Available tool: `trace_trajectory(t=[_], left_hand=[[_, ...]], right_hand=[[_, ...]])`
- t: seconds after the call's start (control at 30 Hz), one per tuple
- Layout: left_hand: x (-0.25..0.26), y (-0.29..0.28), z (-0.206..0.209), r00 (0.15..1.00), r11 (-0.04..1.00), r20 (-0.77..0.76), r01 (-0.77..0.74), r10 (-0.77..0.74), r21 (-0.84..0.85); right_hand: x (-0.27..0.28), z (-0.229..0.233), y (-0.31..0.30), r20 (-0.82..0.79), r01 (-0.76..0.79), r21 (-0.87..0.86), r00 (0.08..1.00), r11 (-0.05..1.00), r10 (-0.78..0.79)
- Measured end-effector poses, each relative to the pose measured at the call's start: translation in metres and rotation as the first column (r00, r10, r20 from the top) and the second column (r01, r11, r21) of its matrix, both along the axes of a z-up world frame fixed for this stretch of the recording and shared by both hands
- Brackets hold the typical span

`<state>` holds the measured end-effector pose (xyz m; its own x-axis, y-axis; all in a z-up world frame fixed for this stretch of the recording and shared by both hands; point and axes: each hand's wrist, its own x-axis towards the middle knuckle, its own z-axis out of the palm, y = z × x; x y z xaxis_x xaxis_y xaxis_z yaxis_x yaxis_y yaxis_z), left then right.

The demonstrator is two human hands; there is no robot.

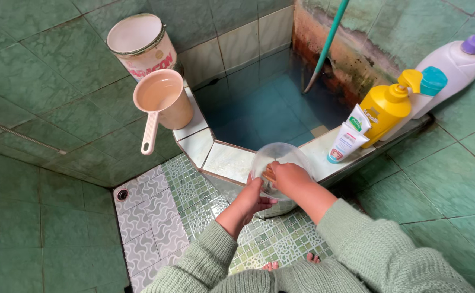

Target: The person cleans the tiled walls of a bathroom by dipping a small brush into a container of cleaning solution and scrubbing the grout and tile surfaces, occasionally rinsing the area with water from a scoop.

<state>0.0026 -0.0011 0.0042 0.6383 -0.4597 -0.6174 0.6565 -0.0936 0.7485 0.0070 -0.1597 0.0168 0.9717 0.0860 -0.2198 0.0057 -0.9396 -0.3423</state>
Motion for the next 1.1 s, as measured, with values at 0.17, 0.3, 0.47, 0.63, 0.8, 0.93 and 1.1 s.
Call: trace_trajectory(t=[0.17,0.3,0.47,0.63,0.8,0.93,1.1], left_hand=[[0.013,0.0,-0.011,1.0,1.0,-0.018,-0.014,0.014,-0.022],[0.019,-0.007,-0.021,0.997,0.999,-0.063,-0.039,0.04,0.021],[0.013,-0.026,-0.028,0.995,0.999,-0.083,-0.051,0.052,0.016],[0.009,-0.033,-0.045,0.978,0.978,-0.073,-0.189,0.195,0.088],[0.003,-0.045,-0.069,0.953,0.948,-0.051,-0.29,0.299,0.128],[0.002,-0.046,-0.063,0.92,0.918,-0.048,-0.383,0.389,0.101],[0.001,-0.059,0.015,0.934,0.906,0.136,-0.355,0.331,0.232]], right_hand=[[-0.024,0.023,-0.02,0.012,0.268,0.292,0.959,0.918,-0.284],[-0.054,-0.007,-0.079,-0.046,0.326,0.85,0.828,0.413,-0.558],[-0.123,-0.028,-0.211,-0.371,0.571,0.821,0.513,-0.015,-0.774],[-0.178,-0.006,-0.358,0.116,0.421,0.872,0.316,0.249,-0.942],[-0.185,0.044,-0.424,0.781,0.624,0.279,0.295,0.73,-0.55],[-0.174,0.068,-0.435,0.883,0.698,-0.138,0.408,0.703,-0.232],[-0.154,0.098,-0.444,0.852,0.677,-0.444,0.522,0.587,0.043]])
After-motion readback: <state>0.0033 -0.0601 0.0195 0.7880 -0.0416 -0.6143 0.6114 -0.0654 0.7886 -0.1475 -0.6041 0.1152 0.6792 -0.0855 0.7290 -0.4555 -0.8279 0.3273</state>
